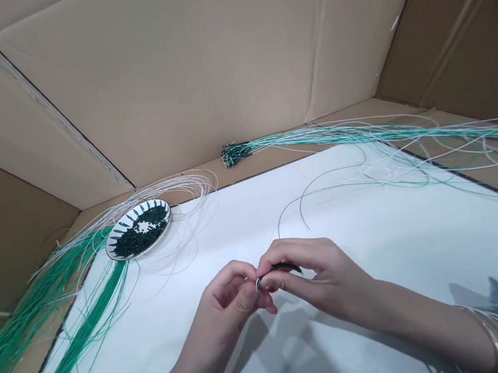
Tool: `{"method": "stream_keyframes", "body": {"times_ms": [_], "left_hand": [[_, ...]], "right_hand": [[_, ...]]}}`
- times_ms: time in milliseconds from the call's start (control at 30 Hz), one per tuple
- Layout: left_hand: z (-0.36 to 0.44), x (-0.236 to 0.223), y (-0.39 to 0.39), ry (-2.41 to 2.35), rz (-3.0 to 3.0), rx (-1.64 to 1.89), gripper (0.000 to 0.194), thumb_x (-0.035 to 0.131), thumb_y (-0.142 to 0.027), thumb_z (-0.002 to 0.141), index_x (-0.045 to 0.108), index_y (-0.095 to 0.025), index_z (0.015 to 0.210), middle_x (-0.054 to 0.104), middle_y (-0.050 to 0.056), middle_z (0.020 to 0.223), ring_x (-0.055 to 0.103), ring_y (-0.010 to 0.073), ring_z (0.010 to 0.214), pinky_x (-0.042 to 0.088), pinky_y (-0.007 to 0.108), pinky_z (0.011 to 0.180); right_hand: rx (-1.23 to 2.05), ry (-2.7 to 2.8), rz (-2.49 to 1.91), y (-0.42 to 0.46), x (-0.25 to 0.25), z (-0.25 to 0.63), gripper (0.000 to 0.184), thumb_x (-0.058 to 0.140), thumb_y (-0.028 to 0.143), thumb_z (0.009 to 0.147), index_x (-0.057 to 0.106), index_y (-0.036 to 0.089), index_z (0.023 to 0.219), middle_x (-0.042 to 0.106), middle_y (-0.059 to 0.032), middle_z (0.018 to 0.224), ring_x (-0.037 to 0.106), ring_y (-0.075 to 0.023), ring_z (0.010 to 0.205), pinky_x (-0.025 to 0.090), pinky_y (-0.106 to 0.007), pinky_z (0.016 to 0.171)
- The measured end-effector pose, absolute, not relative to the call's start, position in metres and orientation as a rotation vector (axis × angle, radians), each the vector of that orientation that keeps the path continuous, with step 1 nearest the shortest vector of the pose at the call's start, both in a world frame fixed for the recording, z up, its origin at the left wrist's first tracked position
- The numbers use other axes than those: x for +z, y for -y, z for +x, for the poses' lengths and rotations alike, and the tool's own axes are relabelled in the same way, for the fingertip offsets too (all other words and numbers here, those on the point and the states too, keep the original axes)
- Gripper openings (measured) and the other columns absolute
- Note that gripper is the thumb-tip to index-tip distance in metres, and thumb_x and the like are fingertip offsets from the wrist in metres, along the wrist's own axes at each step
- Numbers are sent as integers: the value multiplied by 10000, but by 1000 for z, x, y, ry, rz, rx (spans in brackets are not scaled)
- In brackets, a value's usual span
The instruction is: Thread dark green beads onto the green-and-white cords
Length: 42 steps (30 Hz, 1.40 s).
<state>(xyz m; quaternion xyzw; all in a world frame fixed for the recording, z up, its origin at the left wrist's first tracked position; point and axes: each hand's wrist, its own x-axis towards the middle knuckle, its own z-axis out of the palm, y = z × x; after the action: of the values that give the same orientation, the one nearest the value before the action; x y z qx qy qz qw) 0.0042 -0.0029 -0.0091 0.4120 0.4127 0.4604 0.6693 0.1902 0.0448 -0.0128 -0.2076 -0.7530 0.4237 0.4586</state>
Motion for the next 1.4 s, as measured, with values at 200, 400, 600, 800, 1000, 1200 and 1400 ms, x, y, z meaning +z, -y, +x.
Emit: {"method": "stream_keyframes", "body": {"times_ms": [200,400,600,800,1000,1200,1400], "left_hand": [[6,-10,2,-1010,962,1005,377,813,-566,753,723,-203,796,661,-9,723,584,158,737,438,278,740],[1,-11,0,-1169,1050,995,287,820,-459,792,771,-185,725,665,0,696,554,155,717,406,262,715],[2,-9,0,-1263,1084,1035,267,788,-417,825,749,-201,671,655,-13,685,535,147,679,391,246,660],[4,-3,-4,-1313,1081,1069,236,820,-374,783,743,-187,662,664,-6,672,570,161,669,427,253,663],[-12,-4,-17,-1359,1038,1245,320,865,-465,705,771,-160,722,711,23,658,628,180,694,486,280,720],[-34,14,-22,-1358,1027,1410,448,925,-536,566,758,-152,727,713,12,640,663,172,680,557,311,768],[-41,35,-9,-1463,1123,1537,392,909,-512,620,773,-169,755,747,29,652,676,190,695,546,308,767]], "right_hand": [[766,1987,-345,-47,-20,190,175,539,69,1002,708,100,968,698,-61,756,614,-143,675,509,-244,652],[659,2075,-343,-48,-23,194,189,536,84,1010,710,60,941,725,-101,764,627,-167,660,495,-269,617],[860,2084,-448,-46,-26,193,102,628,161,993,655,130,1086,764,-68,847,680,-160,715,523,-242,674],[1373,1908,-708,-53,-24,190,582,760,296,892,411,229,1353,739,-4,889,686,-181,824,532,-340,883],[1567,1862,-672,-74,-11,197,625,356,712,991,437,202,1345,648,-149,1324,594,-248,1241,391,-481,1111],[1638,1942,-620,-84,7,194,697,241,733,1001,617,169,1161,736,-74,885,603,-274,1132,304,-528,1110],[1501,1894,-614,-90,35,188,471,672,615,858,524,199,1021,342,115,652,352,-108,571,350,-223,559]]}}
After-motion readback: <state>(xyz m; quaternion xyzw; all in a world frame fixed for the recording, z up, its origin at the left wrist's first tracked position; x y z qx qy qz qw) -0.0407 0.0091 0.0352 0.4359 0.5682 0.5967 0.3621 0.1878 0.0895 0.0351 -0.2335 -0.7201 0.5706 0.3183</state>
